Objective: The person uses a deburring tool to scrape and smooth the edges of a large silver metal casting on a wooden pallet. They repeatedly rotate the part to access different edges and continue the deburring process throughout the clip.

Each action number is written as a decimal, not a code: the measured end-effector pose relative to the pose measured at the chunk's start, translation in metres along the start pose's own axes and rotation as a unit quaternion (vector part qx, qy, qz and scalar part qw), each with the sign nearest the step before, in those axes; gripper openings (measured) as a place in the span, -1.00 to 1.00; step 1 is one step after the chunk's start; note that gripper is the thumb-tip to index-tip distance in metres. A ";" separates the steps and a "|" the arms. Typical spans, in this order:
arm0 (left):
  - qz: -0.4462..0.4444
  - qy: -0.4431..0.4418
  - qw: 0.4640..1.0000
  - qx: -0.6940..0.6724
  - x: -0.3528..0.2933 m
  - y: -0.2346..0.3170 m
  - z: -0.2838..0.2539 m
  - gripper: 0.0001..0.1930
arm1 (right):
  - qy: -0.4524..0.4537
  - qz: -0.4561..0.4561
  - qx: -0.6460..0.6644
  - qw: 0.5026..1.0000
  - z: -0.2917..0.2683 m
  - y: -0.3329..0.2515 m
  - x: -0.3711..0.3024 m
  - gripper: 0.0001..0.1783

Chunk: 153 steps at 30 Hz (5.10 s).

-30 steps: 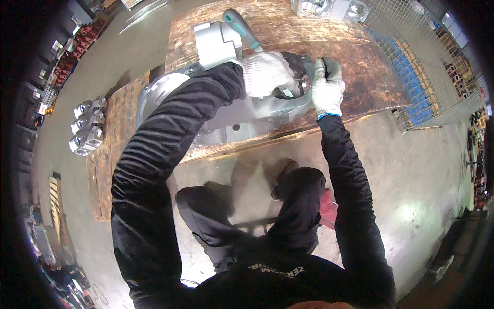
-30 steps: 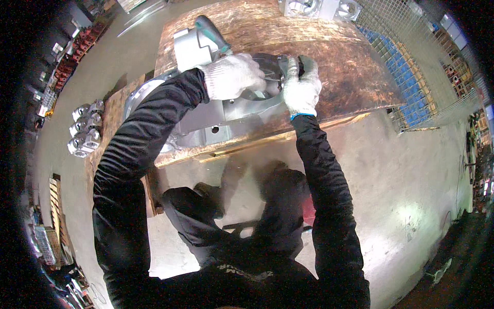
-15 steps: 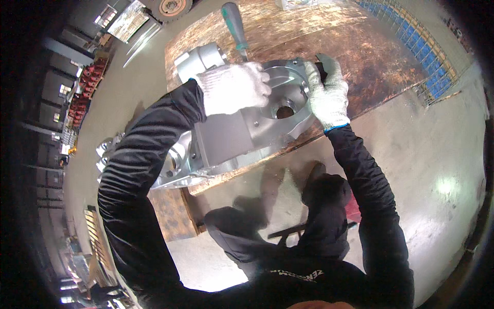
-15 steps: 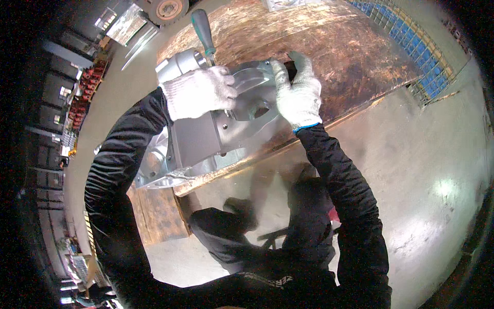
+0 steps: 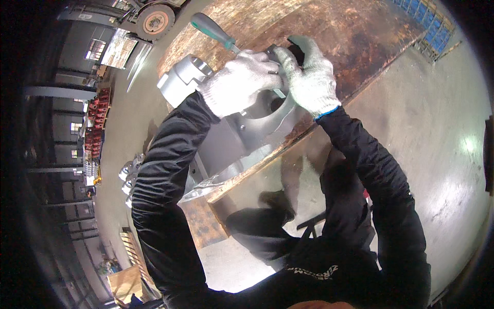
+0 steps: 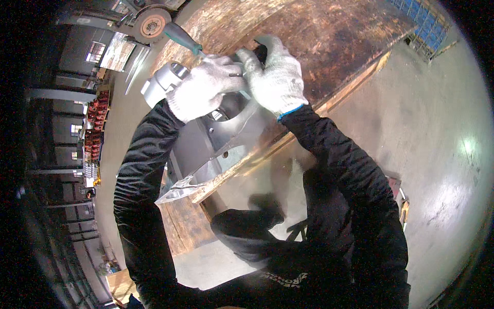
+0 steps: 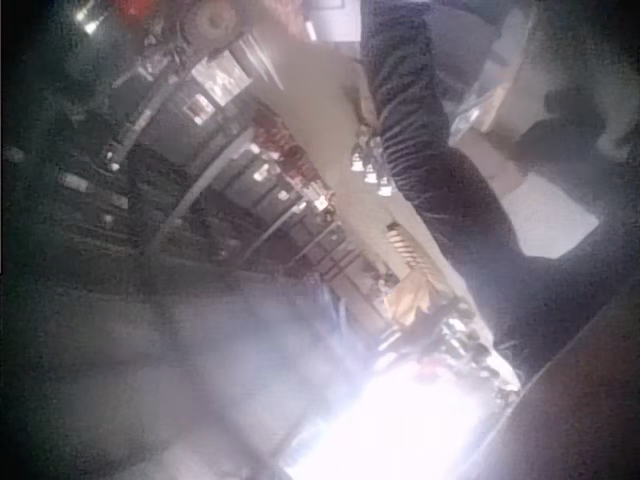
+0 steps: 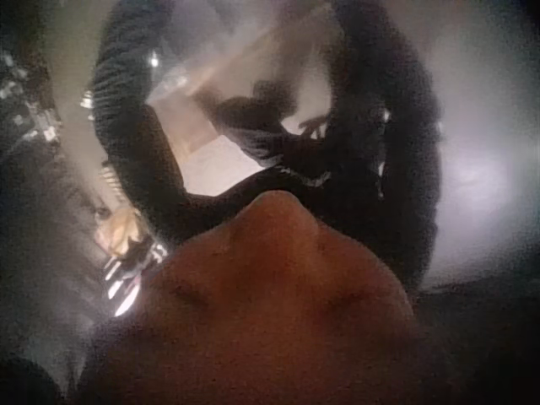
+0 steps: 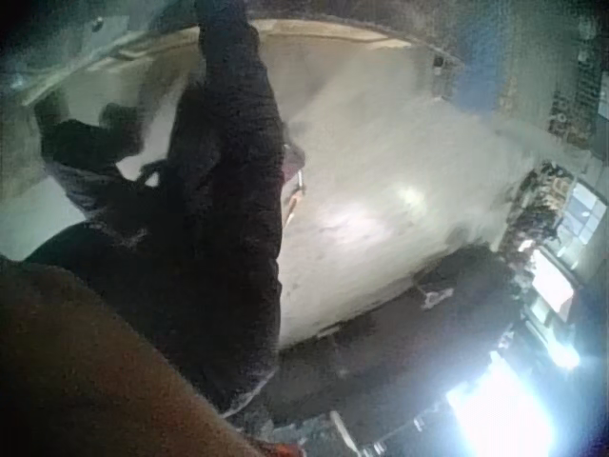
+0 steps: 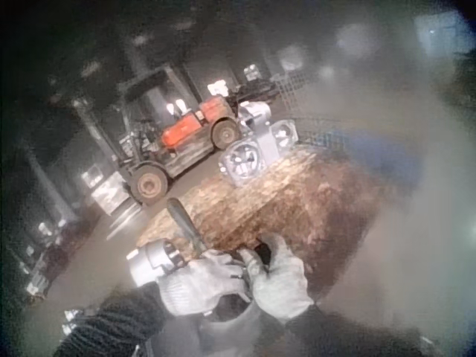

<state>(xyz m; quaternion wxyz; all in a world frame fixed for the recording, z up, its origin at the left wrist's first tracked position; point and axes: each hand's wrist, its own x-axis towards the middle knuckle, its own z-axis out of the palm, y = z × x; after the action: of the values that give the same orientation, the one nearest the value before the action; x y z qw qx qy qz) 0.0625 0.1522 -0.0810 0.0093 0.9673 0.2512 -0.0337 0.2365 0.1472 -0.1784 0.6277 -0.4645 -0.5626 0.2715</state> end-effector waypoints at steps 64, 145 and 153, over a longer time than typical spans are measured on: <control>-0.606 0.355 0.706 0.092 -0.199 0.137 0.052 -0.69 | -0.414 -0.636 -0.227 0.611 -0.026 -0.049 0.089 -0.70; -0.471 0.501 0.697 0.202 -0.234 0.164 0.119 -0.81 | -0.499 -0.397 -0.389 0.664 0.130 -0.147 -0.061 -0.51; -0.469 0.494 0.702 0.206 -0.232 0.168 0.117 -0.82 | -0.524 -0.308 -0.453 0.653 0.129 -0.169 -0.078 -0.58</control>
<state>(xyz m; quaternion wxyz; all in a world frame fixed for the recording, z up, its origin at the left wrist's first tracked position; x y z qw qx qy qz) -0.0652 -0.1119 -0.1817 -0.3331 0.5803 0.6275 0.3981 0.0647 0.0446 -0.0720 -0.0115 -0.2720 -0.9618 -0.0275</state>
